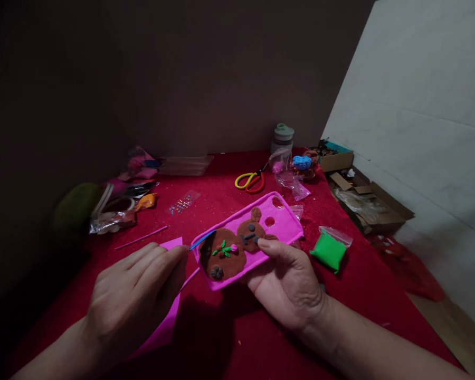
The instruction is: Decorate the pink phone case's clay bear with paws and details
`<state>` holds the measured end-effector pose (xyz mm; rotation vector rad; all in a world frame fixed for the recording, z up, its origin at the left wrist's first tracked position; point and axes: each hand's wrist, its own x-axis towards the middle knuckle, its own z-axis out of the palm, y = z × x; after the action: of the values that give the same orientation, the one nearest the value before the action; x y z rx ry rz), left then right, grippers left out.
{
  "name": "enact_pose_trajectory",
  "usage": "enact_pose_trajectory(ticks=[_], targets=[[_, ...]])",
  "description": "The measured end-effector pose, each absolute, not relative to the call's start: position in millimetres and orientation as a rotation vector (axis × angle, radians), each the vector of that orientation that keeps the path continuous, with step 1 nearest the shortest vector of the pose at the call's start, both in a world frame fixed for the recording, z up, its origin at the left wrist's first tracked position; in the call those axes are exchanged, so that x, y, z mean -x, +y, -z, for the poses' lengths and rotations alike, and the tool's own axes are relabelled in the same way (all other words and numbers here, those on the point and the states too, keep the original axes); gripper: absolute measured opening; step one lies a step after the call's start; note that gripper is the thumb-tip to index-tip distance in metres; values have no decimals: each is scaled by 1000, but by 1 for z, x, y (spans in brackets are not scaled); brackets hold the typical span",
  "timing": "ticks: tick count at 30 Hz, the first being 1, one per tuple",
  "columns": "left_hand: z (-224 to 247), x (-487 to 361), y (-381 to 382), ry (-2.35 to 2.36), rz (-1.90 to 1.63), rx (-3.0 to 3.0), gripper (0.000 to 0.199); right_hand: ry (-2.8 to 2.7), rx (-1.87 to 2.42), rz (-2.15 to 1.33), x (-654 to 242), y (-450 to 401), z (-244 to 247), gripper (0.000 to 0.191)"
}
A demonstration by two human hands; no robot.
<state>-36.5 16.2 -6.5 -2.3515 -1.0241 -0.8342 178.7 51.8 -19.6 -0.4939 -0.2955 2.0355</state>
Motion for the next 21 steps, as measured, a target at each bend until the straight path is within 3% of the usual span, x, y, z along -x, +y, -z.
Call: enact_pose_trajectory(ticks=[21], targets=[[10,37,15,-1003,785,2428,24,-353,438,-2086,-178,51,18,17]])
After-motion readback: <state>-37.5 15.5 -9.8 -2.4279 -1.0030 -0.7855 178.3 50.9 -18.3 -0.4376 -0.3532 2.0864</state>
